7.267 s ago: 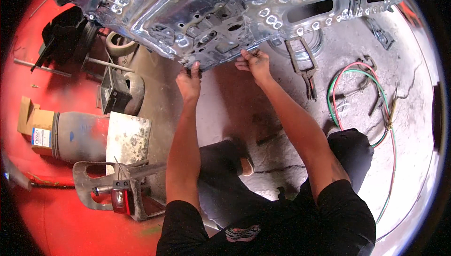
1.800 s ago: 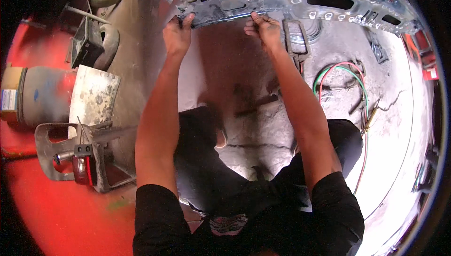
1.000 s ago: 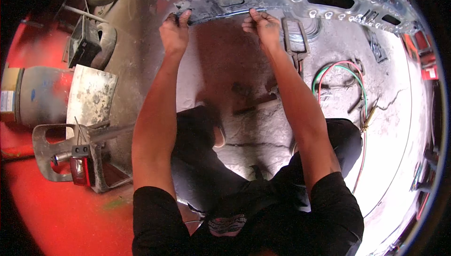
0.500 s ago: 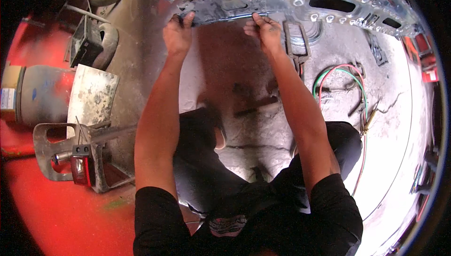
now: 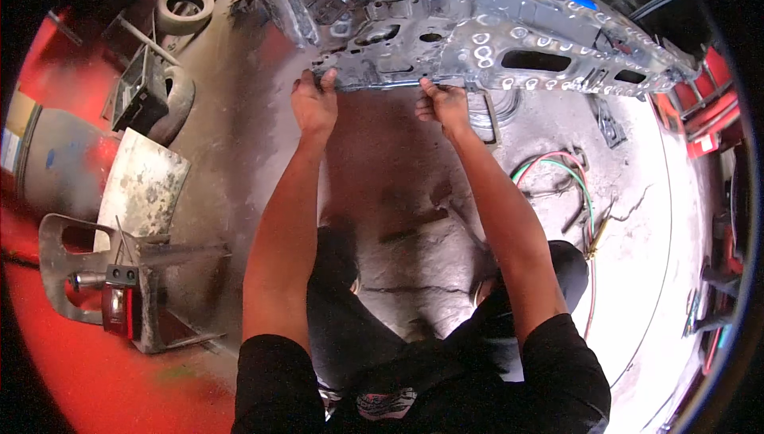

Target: The person aligns a metal plate against the interior of a car door frame and uses a screwdriver and a hammer to secure it.

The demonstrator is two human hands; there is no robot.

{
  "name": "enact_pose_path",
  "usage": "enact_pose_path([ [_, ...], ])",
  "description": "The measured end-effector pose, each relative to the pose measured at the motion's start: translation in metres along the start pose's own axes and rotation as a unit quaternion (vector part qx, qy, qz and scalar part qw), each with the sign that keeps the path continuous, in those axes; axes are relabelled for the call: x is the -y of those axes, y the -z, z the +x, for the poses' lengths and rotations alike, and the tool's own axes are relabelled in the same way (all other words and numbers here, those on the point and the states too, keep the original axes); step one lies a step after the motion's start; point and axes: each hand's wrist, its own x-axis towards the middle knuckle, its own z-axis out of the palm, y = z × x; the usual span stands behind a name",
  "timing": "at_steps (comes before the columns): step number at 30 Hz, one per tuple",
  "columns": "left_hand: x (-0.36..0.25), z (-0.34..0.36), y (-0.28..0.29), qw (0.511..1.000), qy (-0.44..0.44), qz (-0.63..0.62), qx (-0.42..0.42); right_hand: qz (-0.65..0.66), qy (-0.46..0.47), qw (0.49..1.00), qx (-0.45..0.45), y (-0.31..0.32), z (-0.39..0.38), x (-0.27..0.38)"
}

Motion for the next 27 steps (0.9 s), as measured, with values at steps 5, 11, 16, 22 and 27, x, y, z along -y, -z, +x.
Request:
enact_pose_path([
  [5, 0.002, 0.0, -0.005, 0.999, 0.005, 0.044, -0.001, -0.15, 0.045, 0.987, -0.031, 0.006, -0.001, 0.02],
  [11, 0.005, 0.0, -0.007, 1.0, 0.001, -0.012, -0.002, -0.309, 0.279, 0.902, -0.117, 0.005, -0.035, 0.081],
  [16, 0.007, 0.0, -0.007, 1.0, 0.01, 0.008, -0.009, -0.345, 0.297, 0.889, -0.058, -0.005, -0.058, 0.124],
  [22, -0.001, 0.0, 0.008, 0.998, 0.041, 0.048, 0.029, -0.334, 0.238, 0.91, -0.051, -0.007, -0.043, 0.136],
  [27, -0.032, 0.0, 0.023, 0.999, 0.011, 0.013, -0.04, -0.296, 0.257, 0.918, -0.055, -0.006, -0.039, 0.13],
])
